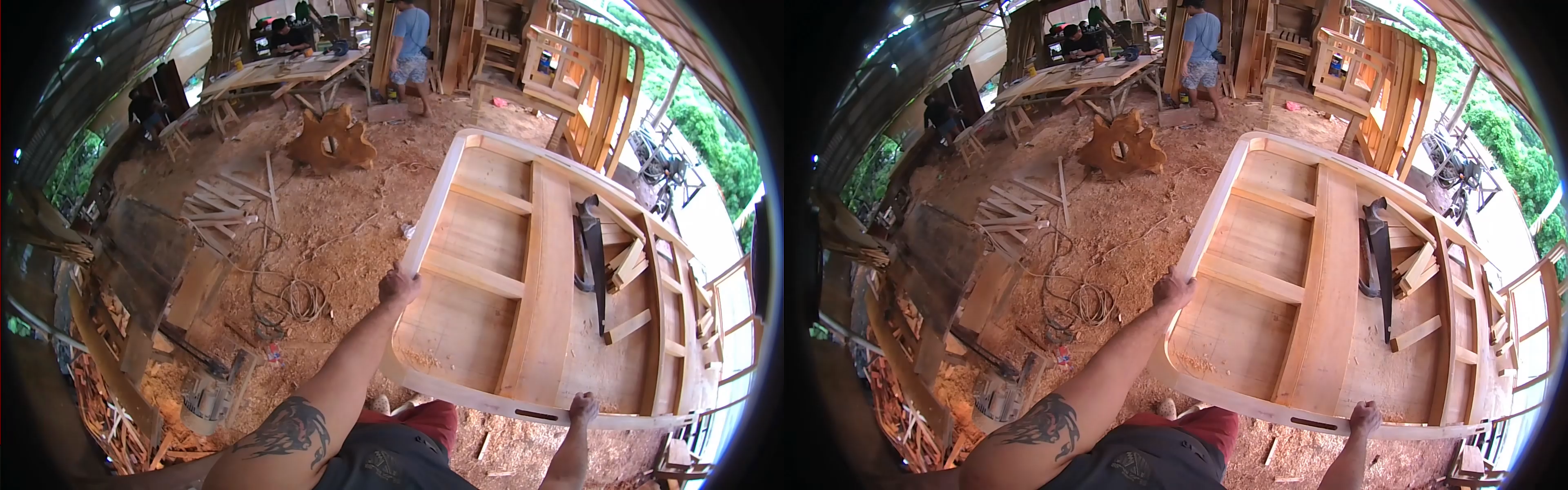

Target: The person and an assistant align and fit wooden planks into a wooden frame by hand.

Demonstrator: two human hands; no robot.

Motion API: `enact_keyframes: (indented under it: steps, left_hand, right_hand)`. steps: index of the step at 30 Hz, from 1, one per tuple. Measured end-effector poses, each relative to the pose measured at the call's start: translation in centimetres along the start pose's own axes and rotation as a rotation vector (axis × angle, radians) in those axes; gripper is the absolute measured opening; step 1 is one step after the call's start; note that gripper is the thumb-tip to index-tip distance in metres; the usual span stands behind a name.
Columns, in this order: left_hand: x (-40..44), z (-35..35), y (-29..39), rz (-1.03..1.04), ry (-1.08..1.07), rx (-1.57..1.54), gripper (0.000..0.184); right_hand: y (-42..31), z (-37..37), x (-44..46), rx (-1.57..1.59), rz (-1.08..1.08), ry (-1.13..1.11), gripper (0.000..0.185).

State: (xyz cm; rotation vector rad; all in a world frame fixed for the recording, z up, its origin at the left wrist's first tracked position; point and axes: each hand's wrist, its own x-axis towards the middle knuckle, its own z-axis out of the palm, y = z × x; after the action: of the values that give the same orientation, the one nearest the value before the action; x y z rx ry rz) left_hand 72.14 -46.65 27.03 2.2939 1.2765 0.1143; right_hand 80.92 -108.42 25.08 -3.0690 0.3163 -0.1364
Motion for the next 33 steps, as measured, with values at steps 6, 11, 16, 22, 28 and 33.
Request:
enact_keyframes:
  steps: [6,11,16,22,28,33]
  left_hand:
    - [0.1,0.3,-0.1,0.001,0.006,-0.014,0.058]
    - [0.1,0.3,-0.1,-0.009,0.005,-0.009,0.058]
    - [-0.2,-0.2,0.1,-0.011,-0.006,-0.008,0.059]
    - [-0.3,-0.5,0.2,-0.016,-0.019,-0.006,0.059]
    - [-0.4,-0.5,0.4,-0.015,-0.001,0.005,0.057]
    - [-0.4,-0.5,0.3,-0.002,0.001,-0.007,0.056]
  right_hand:
    - [0.0,0.0,0.0,-0.007,-0.007,0.003,0.032]
    - [0.2,0.3,0.1,0.003,0.008,-0.001,0.032]
    - [0.1,0.1,-0.1,0.006,0.000,0.003,0.031]
    - [0.0,0.1,-0.1,0.000,-0.010,0.022,0.030]
    - [0.3,0.5,0.1,-0.006,-0.010,0.011,0.030]
    - [-0.1,0.1,-0.1,-0.018,-0.007,0.020,0.030]
